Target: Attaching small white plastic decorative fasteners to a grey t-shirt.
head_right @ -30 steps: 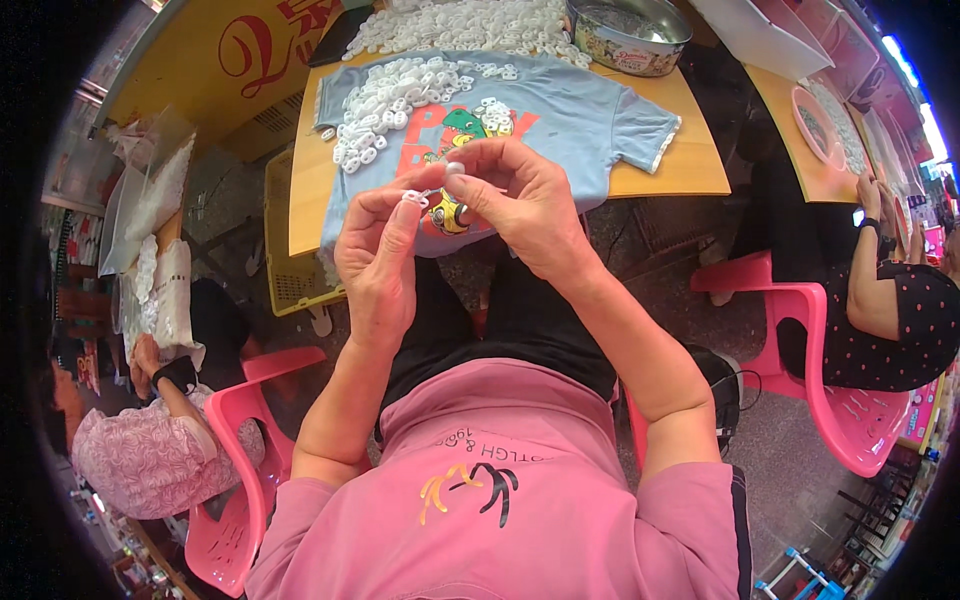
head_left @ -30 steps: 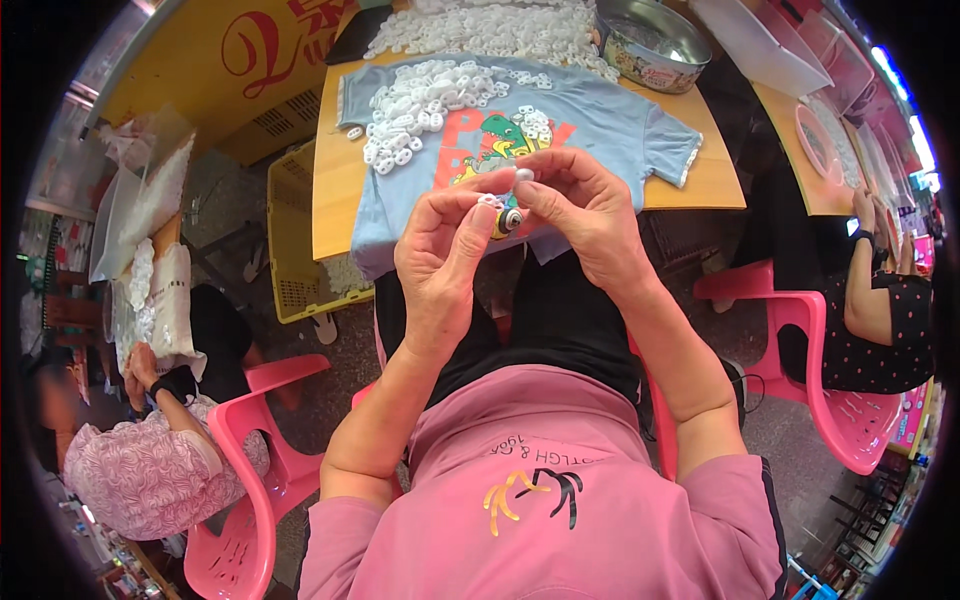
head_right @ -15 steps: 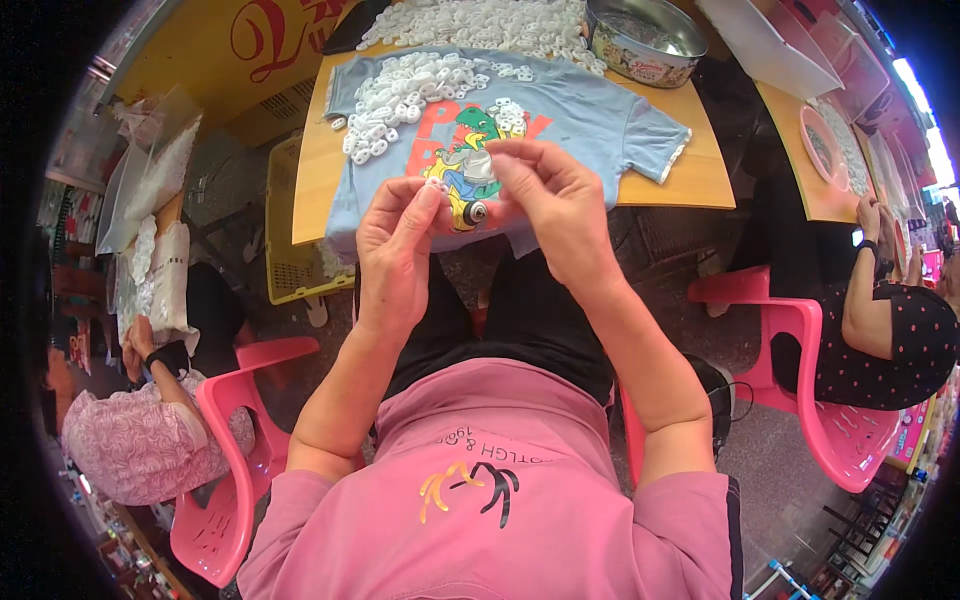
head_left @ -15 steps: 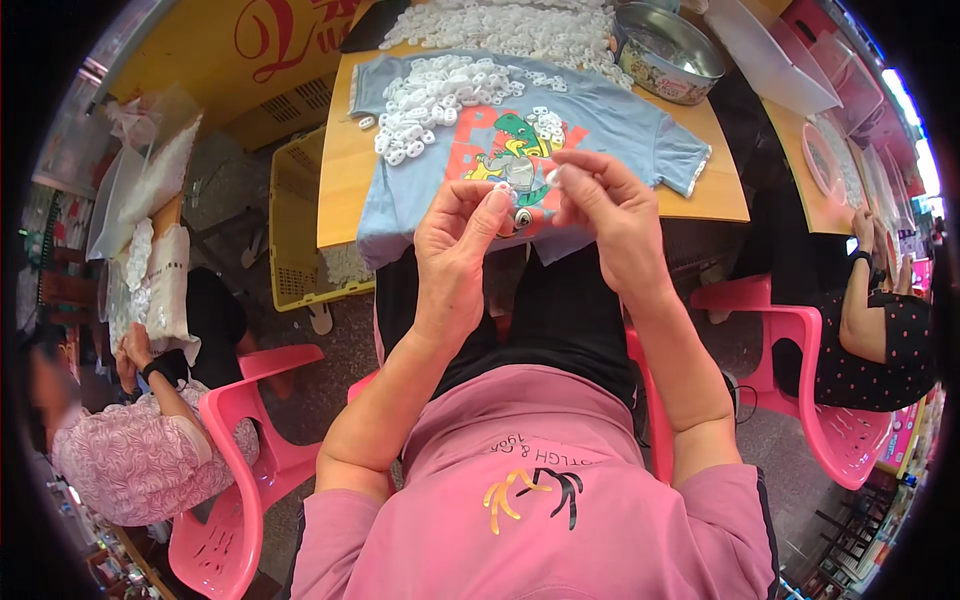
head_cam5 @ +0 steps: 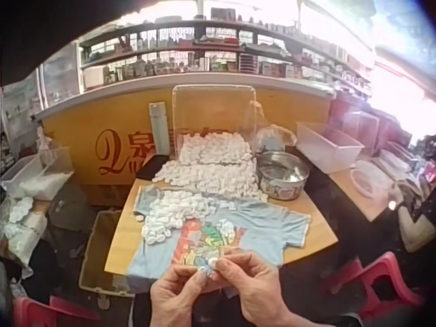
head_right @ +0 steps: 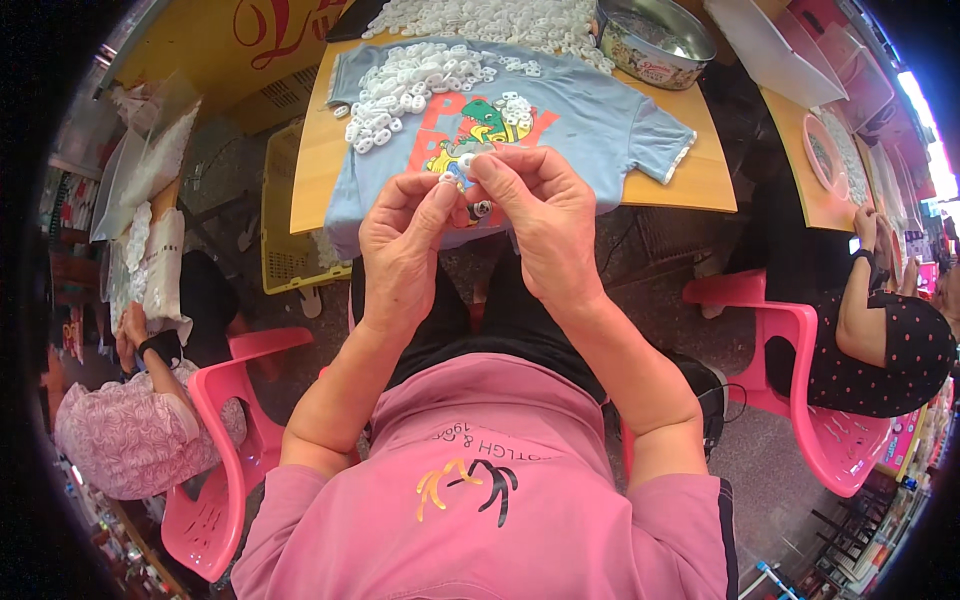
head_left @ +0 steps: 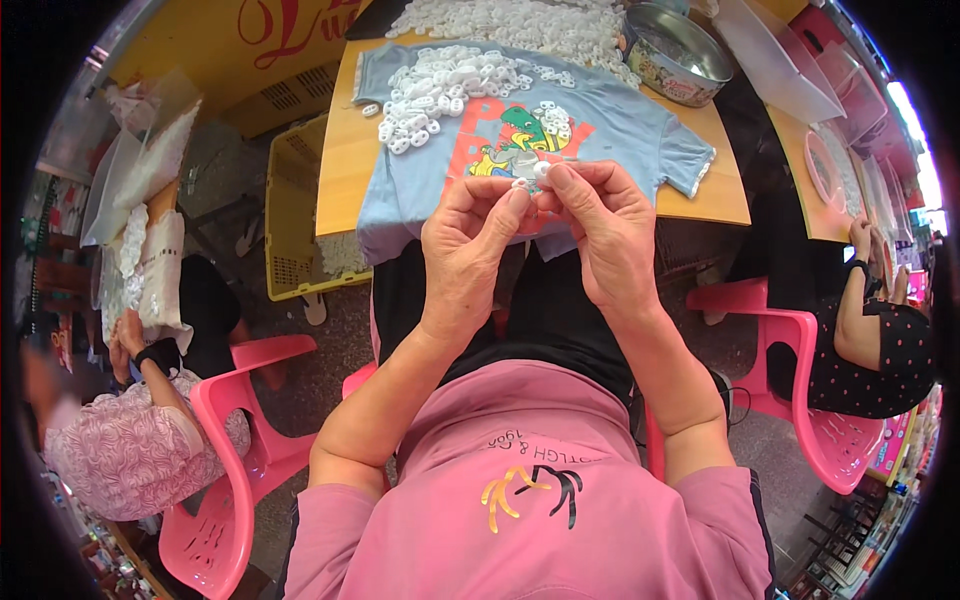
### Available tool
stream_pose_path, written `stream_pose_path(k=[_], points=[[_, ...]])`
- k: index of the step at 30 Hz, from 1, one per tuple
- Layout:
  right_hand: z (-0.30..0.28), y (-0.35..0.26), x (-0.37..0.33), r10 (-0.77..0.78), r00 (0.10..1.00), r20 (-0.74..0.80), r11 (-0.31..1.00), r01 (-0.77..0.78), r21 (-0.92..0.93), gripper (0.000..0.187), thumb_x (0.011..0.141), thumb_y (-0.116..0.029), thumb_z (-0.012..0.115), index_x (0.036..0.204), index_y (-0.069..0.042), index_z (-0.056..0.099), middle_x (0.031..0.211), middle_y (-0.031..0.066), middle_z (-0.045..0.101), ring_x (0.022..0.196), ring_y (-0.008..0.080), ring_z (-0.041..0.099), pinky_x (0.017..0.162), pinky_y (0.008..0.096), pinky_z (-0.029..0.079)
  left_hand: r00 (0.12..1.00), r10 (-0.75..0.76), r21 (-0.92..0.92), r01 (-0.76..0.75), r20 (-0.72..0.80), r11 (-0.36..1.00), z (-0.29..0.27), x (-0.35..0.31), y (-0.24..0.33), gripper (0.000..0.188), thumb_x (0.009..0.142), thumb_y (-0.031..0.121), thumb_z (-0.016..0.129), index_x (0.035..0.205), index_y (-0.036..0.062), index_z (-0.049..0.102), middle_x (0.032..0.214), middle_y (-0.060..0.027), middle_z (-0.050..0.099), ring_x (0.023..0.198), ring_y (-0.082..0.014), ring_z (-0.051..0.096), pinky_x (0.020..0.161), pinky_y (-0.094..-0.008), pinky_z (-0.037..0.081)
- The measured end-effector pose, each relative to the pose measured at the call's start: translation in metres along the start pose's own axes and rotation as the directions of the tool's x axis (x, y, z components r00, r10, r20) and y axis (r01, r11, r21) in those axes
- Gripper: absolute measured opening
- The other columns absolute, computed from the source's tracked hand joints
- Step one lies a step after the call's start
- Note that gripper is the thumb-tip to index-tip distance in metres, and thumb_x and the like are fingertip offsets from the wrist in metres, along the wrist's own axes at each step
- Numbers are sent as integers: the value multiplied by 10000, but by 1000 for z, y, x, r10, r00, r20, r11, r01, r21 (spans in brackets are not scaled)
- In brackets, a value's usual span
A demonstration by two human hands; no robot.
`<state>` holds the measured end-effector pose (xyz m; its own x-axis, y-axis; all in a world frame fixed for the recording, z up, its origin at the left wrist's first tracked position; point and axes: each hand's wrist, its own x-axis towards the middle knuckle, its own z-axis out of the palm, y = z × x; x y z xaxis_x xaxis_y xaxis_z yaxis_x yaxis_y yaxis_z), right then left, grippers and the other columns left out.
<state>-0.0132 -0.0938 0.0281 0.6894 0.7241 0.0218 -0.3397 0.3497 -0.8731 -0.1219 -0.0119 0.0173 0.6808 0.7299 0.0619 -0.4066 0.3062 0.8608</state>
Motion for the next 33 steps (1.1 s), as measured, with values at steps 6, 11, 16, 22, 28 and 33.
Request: stream_pose_path(k=[6,11,16,22,28,33], points=[[-1,-2,-1,-8,1000,-30,997,5,-75,135,902,-88,648,997,5,627,937,112,689,777,138,658,741,269,536,1000,-19,-7,18,-19,1000,2,-2,2,130,909,78,638,1001,0,591,873,-54,635,768,-107,597,727,-255,479],[-3,1,0,-19,1000,-25,999,18,-32,125,905,-93,645,984,1,623,940,111,685,776,137,655,741,275,537,1000,-16,-5,16,-12,1000,3,-3,1,92,906,63,633,962,5,588,851,-62,634,762,-109,599,722,-251,474],[-2,0,2,2,999,-43,1000,-3,-21,117,910,-103,641,971,-5,620,933,104,680,773,136,652,738,280,538,1000,-27,27,27,-14,999,2,-3,2,86,905,69,634,947,7,592,830,-62,636,749,-106,592,709,-239,466],[0,3,2,-4,998,-60,999,2,-35,117,917,-103,631,968,1,619,926,104,680,760,129,646,714,289,548,1000,-29,38,29,-4,999,2,-2,1,82,902,71,637,935,6,598,830,-61,641,739,-103,589,702,-240,465],[-3,6,1,-3,999,-36,1000,2,-14,129,915,-104,633,975,9,616,928,116,680,755,136,646,683,305,559,1000,-16,25,16,-4,1000,1,-1,-1,85,903,74,637,936,8,597,834,-57,640,737,-99,590,700,-240,467],[-3,7,-1,3,1000,-11,1000,-3,-18,143,912,-96,636,1002,12,613,956,117,679,780,140,654,718,289,555,999,-26,21,27,-46,999,5,-3,2,86,906,81,634,935,11,594,829,-49,636,736,-93,589,701,-239,468]])
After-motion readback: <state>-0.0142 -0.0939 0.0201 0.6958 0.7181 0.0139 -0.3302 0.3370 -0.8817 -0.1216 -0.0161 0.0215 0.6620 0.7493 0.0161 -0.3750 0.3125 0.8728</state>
